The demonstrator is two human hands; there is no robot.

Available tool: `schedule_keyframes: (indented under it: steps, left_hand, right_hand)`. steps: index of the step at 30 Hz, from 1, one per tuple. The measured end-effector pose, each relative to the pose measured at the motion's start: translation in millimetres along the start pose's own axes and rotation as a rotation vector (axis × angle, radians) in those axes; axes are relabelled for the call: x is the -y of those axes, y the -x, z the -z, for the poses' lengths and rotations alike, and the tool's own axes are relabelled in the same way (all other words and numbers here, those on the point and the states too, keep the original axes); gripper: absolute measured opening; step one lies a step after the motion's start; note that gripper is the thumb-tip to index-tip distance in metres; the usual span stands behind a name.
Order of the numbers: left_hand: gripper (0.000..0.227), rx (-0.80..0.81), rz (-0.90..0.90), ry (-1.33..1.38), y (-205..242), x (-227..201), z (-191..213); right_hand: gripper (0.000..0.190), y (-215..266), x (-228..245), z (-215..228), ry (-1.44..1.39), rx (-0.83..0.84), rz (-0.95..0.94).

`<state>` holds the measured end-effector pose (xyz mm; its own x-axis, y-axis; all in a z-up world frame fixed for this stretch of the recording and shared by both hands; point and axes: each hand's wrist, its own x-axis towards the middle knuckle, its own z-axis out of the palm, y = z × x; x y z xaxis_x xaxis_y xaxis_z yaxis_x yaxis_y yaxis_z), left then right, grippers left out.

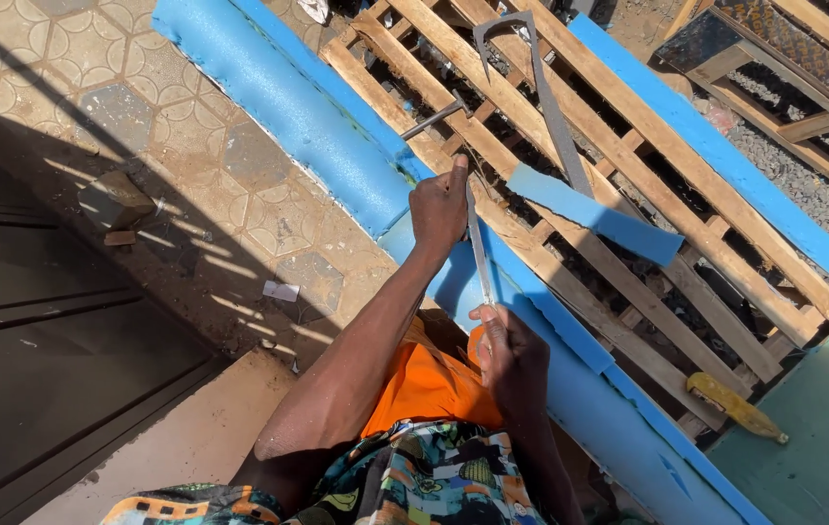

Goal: Applying adhesive to foam strips and attaching them to a wooden furniture frame, followed by trimming the foam with a saw blade.

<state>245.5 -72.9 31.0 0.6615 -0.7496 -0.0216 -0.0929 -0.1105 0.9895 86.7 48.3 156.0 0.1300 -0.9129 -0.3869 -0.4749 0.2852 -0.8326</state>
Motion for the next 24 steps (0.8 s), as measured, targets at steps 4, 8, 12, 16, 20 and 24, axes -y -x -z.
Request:
schedule_keyframes:
  steps: [4,8,12,16,20,24]
  left_hand:
    - [0.011,0.077,0.223,0.068,-34.0,22.4,38.4]
    - [0.022,0.117,0.105,-0.160,-53.4,26.0,67.7]
    - [0.069,0.112,0.004,-0.149,-27.2,-32.9,61.3]
    - [0.045,0.603,0.264,0.343,17.7,-52.5,40.2]
    - [0.033,0.552,0.402,0.684,35.4,-46.7,19.5]
    - [0.031,0.484,0.277,0.569,39.8,-51.7,25.7]
  right_hand:
    - [0.036,10.6,2.2,10.7,-0.149,-0.003,0.041]
    - [0.032,11.7,-9.0,16.3,-0.161,-0.017,0.098]
    - [0.035,-2.3,-12.4,6.7,0.122,-0.211,0.057]
    - [0.026,-13.3,-20.5,-0.8,0.318,-0.446,0.401]
    - [0.021,-16.8,-22.2,-7.0,0.384,-0.443,0.478]
    - [0.020,-9.4,-18.1,-15.0,0.312,-0.272,0.393]
